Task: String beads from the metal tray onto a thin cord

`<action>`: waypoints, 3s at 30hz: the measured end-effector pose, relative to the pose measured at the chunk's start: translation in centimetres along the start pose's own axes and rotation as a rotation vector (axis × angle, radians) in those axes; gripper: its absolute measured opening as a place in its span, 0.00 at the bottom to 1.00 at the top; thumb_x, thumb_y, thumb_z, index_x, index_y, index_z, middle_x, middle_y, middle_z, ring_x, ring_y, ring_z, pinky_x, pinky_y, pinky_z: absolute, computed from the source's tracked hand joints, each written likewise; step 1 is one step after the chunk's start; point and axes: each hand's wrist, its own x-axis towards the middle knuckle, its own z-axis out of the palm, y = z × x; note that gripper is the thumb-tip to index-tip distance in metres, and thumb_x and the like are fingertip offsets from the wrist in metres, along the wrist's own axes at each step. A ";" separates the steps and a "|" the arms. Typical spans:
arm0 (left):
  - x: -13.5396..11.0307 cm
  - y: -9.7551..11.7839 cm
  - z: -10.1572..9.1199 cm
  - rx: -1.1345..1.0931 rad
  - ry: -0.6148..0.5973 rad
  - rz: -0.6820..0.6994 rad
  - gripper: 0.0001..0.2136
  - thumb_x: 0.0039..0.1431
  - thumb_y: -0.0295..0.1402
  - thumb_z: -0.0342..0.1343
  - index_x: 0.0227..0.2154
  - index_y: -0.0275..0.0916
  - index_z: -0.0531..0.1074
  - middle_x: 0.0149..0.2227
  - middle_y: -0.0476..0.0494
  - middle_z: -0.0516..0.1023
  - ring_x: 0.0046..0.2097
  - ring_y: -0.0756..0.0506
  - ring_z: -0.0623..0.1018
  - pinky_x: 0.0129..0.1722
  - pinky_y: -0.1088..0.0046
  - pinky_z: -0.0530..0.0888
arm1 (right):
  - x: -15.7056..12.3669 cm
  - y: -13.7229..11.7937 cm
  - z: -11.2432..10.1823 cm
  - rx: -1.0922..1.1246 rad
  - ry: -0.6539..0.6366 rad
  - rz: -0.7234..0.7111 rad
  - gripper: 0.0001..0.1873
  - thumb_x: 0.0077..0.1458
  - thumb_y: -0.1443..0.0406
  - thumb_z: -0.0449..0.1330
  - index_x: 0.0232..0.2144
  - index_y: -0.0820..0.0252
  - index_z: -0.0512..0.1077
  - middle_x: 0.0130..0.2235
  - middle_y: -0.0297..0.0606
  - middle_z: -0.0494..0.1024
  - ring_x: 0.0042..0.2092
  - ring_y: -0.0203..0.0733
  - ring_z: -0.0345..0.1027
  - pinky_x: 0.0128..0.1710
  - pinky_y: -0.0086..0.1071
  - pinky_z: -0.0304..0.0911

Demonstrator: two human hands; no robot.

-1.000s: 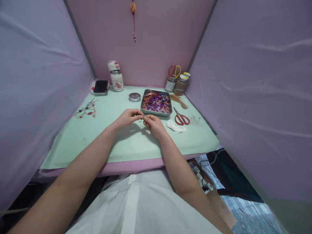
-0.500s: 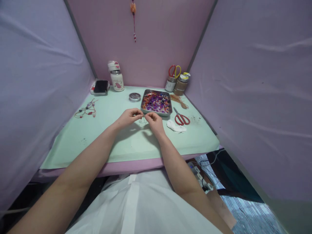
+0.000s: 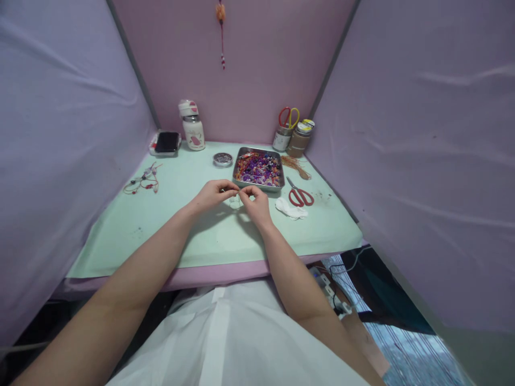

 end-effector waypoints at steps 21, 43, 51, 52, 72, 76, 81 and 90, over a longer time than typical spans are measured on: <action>-0.2 0.1 0.1 -0.013 -0.034 0.000 0.09 0.53 0.33 0.56 0.34 0.36 0.78 0.35 0.43 0.80 0.37 0.47 0.75 0.39 0.70 0.70 | -0.1 -0.2 0.0 -0.047 -0.035 -0.053 0.08 0.51 0.60 0.58 0.26 0.58 0.70 0.29 0.34 0.72 0.33 0.38 0.63 0.40 0.34 0.60; -0.1 0.5 -0.4 -0.139 -0.073 -0.079 0.08 0.51 0.33 0.56 0.30 0.34 0.75 0.28 0.46 0.75 0.32 0.50 0.72 0.34 0.73 0.67 | 0.1 0.5 -0.1 -0.033 0.008 -0.131 0.08 0.56 0.59 0.56 0.32 0.58 0.68 0.33 0.35 0.73 0.37 0.38 0.65 0.41 0.33 0.60; -0.4 0.9 -1.0 -0.272 -0.142 -0.059 0.10 0.50 0.38 0.59 0.30 0.36 0.77 0.34 0.45 0.76 0.31 0.51 0.70 0.30 0.74 0.65 | 0.0 0.6 0.1 0.001 -0.021 -0.165 0.05 0.56 0.62 0.56 0.31 0.57 0.65 0.30 0.31 0.69 0.32 0.35 0.61 0.36 0.31 0.59; -0.4 0.8 -1.0 -0.303 -0.132 -0.041 0.10 0.50 0.39 0.60 0.30 0.37 0.77 0.37 0.43 0.76 0.32 0.52 0.70 0.29 0.74 0.65 | 0.0 0.6 0.1 -0.005 -0.017 -0.174 0.05 0.56 0.62 0.56 0.32 0.57 0.66 0.31 0.32 0.69 0.33 0.36 0.62 0.37 0.31 0.59; 0.0 0.2 0.0 -0.322 0.035 -0.082 0.09 0.47 0.36 0.62 0.29 0.35 0.78 0.25 0.48 0.74 0.27 0.52 0.68 0.30 0.73 0.66 | -0.1 0.2 -0.3 -0.236 0.192 -0.329 0.05 0.52 0.67 0.55 0.31 0.57 0.71 0.36 0.37 0.71 0.40 0.41 0.65 0.44 0.38 0.62; 0.0 0.2 0.3 -0.261 0.031 -0.076 0.10 0.49 0.35 0.60 0.31 0.35 0.79 0.28 0.46 0.76 0.29 0.51 0.70 0.33 0.73 0.67 | -0.4 -0.3 -0.1 -0.218 0.151 -0.332 0.04 0.54 0.64 0.58 0.30 0.57 0.72 0.33 0.36 0.73 0.39 0.41 0.65 0.44 0.38 0.61; 0.0 -0.1 0.6 -0.226 0.019 -0.078 0.10 0.49 0.35 0.60 0.32 0.35 0.79 0.33 0.43 0.79 0.34 0.49 0.74 0.38 0.71 0.69 | -0.4 -0.1 -0.1 -0.218 0.136 -0.324 0.03 0.53 0.64 0.59 0.28 0.56 0.71 0.32 0.36 0.73 0.38 0.42 0.65 0.44 0.39 0.59; -0.1 0.3 0.8 -0.214 0.096 -0.143 0.09 0.47 0.35 0.60 0.29 0.35 0.79 0.31 0.43 0.79 0.33 0.48 0.73 0.35 0.72 0.67 | -0.3 0.0 0.0 -0.204 0.133 -0.332 0.04 0.54 0.65 0.57 0.28 0.57 0.68 0.32 0.35 0.72 0.37 0.40 0.64 0.41 0.36 0.61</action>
